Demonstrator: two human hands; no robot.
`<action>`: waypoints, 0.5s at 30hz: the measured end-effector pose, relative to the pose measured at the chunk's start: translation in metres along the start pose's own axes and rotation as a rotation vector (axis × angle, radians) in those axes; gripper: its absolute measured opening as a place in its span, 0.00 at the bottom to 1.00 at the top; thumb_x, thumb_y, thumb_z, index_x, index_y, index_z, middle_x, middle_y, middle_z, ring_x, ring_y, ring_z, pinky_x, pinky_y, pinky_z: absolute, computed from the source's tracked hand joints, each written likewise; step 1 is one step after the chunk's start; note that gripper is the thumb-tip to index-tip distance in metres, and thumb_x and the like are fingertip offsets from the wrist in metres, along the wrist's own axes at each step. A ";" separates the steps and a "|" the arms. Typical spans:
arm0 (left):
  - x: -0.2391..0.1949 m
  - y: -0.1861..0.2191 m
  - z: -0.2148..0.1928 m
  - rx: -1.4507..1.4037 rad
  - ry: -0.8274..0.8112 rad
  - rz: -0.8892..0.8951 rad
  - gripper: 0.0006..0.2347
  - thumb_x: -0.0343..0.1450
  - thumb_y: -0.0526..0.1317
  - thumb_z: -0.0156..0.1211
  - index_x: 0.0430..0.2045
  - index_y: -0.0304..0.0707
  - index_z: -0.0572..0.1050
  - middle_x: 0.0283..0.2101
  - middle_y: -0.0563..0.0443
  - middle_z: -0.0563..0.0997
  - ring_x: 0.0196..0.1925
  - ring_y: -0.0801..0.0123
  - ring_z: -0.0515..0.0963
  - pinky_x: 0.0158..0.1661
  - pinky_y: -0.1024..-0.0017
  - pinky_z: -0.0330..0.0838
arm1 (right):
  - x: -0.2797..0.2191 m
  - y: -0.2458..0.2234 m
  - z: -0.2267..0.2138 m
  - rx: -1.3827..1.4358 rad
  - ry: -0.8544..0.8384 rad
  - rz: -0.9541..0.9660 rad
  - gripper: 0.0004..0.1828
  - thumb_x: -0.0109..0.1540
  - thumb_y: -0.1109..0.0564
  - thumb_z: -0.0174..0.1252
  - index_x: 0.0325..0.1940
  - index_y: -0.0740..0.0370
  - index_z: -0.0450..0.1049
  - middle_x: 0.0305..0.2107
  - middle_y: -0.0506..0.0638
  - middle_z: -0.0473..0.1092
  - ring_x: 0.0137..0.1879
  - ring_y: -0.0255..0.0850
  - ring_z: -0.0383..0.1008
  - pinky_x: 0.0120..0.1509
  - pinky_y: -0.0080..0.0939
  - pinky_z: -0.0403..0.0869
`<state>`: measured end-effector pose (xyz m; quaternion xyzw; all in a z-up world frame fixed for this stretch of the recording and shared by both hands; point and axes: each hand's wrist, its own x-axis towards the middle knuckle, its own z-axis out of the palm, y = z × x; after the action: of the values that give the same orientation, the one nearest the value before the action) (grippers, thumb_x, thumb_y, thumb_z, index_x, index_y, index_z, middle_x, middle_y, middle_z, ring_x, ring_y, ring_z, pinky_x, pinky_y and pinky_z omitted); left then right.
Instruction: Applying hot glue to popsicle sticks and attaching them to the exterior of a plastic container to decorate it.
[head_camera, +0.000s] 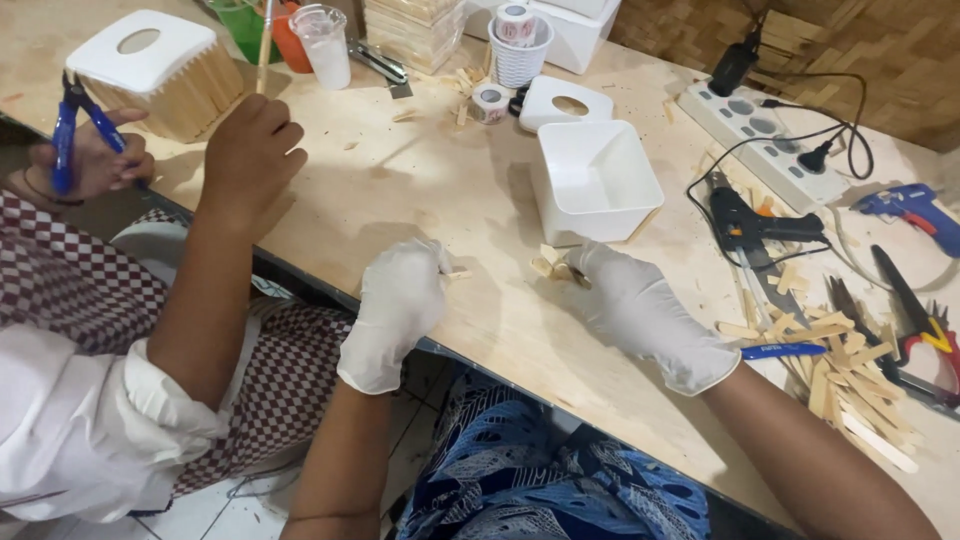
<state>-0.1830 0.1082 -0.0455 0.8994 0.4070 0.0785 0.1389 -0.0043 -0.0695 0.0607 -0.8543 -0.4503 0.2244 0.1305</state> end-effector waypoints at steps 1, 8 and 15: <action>0.000 0.011 -0.005 0.000 -0.004 0.010 0.02 0.68 0.41 0.62 0.32 0.53 0.78 0.33 0.53 0.79 0.43 0.55 0.83 0.45 0.60 0.77 | -0.012 -0.009 -0.007 0.003 0.005 0.010 0.21 0.59 0.39 0.61 0.54 0.43 0.76 0.47 0.49 0.79 0.60 0.49 0.77 0.64 0.47 0.75; -0.017 0.112 -0.030 -0.019 0.117 0.329 0.06 0.66 0.42 0.66 0.34 0.55 0.79 0.31 0.53 0.79 0.40 0.56 0.82 0.41 0.60 0.77 | -0.012 0.044 0.012 0.231 0.214 -0.120 0.15 0.59 0.50 0.64 0.49 0.50 0.77 0.42 0.50 0.78 0.54 0.50 0.79 0.58 0.50 0.77; -0.016 0.151 -0.022 -0.245 0.061 0.481 0.12 0.64 0.44 0.68 0.40 0.54 0.79 0.34 0.50 0.82 0.40 0.53 0.83 0.41 0.57 0.79 | -0.048 0.110 -0.008 0.147 0.281 0.092 0.16 0.59 0.46 0.62 0.51 0.42 0.78 0.41 0.45 0.80 0.53 0.45 0.80 0.58 0.48 0.77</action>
<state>-0.0919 0.0053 0.0221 0.9439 0.1734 0.1850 0.2116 0.0545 -0.1712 0.0338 -0.8852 -0.3704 0.1406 0.2438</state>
